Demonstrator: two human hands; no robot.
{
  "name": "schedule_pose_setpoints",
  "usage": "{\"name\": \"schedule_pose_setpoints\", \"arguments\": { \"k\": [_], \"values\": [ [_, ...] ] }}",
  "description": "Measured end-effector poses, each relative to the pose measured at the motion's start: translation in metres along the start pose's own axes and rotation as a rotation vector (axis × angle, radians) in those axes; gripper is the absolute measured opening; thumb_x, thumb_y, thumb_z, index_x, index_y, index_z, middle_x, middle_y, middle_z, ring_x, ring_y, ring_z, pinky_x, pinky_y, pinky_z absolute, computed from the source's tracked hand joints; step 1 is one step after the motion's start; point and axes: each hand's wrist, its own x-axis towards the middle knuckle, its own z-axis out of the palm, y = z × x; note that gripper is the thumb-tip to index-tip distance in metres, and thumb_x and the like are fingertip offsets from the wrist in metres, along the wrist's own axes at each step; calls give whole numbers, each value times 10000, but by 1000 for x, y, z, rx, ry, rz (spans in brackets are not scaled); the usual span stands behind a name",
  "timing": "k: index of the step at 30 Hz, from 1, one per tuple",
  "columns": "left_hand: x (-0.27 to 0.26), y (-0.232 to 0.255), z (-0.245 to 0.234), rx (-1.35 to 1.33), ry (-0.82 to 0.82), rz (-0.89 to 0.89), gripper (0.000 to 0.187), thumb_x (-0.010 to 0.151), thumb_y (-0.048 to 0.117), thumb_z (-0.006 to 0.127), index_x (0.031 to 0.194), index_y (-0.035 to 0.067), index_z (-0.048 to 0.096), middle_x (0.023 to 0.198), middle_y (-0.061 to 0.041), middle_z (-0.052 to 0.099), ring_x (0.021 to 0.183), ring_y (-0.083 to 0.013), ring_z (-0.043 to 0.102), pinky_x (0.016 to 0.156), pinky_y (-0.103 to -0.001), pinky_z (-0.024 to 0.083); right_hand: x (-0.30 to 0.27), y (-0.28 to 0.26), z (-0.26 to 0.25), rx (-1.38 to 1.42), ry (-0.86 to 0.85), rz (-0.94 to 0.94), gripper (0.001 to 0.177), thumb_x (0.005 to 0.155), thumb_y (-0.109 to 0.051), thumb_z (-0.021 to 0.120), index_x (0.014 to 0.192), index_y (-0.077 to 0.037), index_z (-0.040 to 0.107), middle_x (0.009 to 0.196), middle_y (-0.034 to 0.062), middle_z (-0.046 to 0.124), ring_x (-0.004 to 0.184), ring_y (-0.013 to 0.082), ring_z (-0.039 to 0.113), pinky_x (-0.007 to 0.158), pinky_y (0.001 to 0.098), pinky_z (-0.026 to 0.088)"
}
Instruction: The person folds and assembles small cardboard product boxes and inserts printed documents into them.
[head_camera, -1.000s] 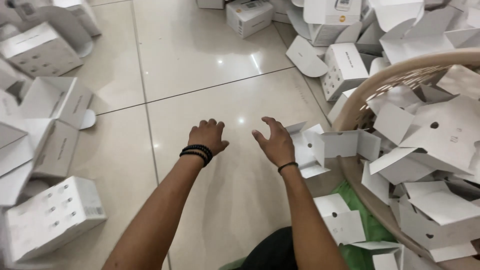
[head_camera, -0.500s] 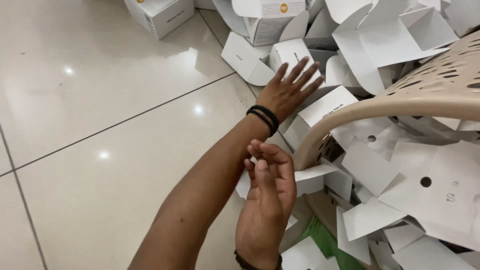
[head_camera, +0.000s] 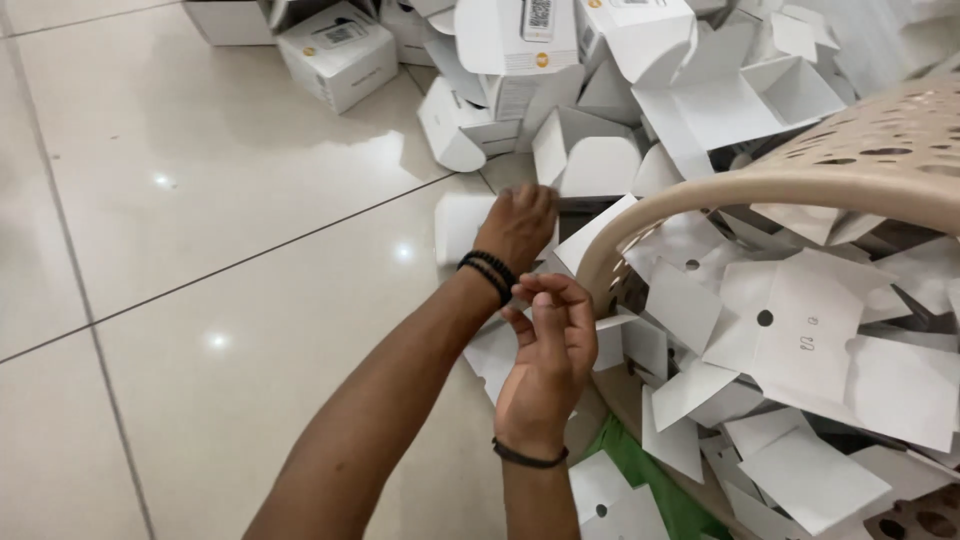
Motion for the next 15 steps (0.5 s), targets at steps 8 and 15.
{"name": "schedule_pose_setpoints", "arguments": {
  "k": [8,15],
  "values": [
    [-268,-52,-181,-148,-316,-573,1010,662,462,863,1458,33,414,1263,-153,548,1124,-313,540,921,-494,462,-30,23,9,-125,-285,74,125,1043,-169,591,1116,-80,641,1033,18,681,948,121,630,840,294,526],
    [-425,-6,-293,127,-483,-790,1049,719,447,819,1563,42,346,1362,-116,509,1038,-261,565,749,-419,503,-164,63,51,-983,-1219,-118,463,922,-361,656,1300,-113,560,1263,122,665,1086,290,690,892,431,563]
  ]
}}
